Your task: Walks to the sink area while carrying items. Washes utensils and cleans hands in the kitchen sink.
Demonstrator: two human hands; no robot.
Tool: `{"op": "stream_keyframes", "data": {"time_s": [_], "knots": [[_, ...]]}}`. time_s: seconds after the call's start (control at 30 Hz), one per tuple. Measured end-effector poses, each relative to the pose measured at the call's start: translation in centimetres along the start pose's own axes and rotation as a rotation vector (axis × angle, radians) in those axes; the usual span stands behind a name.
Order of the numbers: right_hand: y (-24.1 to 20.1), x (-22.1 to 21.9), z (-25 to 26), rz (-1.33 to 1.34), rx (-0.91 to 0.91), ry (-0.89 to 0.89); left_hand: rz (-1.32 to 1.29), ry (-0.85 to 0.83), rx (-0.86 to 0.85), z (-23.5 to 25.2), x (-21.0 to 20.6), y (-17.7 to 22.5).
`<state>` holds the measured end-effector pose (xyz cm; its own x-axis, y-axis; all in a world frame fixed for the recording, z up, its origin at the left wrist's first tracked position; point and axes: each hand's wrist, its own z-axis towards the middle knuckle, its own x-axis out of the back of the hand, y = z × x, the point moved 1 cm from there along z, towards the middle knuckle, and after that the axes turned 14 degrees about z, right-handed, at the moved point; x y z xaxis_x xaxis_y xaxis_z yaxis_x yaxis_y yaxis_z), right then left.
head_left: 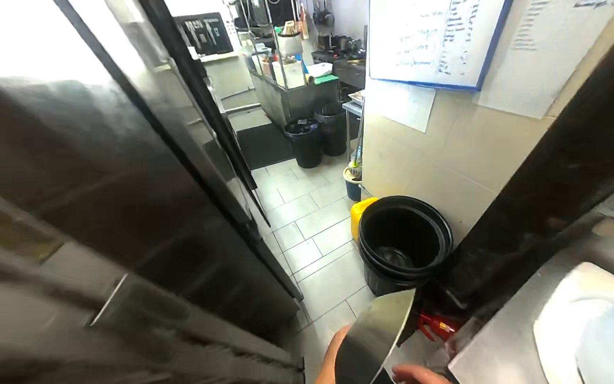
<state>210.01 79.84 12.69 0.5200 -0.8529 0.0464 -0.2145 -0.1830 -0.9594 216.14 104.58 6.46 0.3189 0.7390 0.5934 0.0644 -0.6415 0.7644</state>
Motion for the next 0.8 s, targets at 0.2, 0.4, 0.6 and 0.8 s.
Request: {"op": "stream_keyframes", "data": {"time_s": [0.2,0.4,0.6,0.8], "knots": [[-15.2,8.3,18.1,0.127,0.441,0.12,0.189,-0.147,-0.012,16.6,8.9,2.5],[-24.5,14.0,35.9,0.327,0.636,-0.305,0.25,-0.299,-0.29,27.9,20.1,9.6],[-29.2,18.7,52.6,0.65,0.666,0.135,0.0,-0.539,-0.187,46.1,27.7,10.2],[-39.8,25.4,68.0,0.837,0.763,0.364,0.18,-0.795,-0.193,64.2,33.0,1.7]]}}
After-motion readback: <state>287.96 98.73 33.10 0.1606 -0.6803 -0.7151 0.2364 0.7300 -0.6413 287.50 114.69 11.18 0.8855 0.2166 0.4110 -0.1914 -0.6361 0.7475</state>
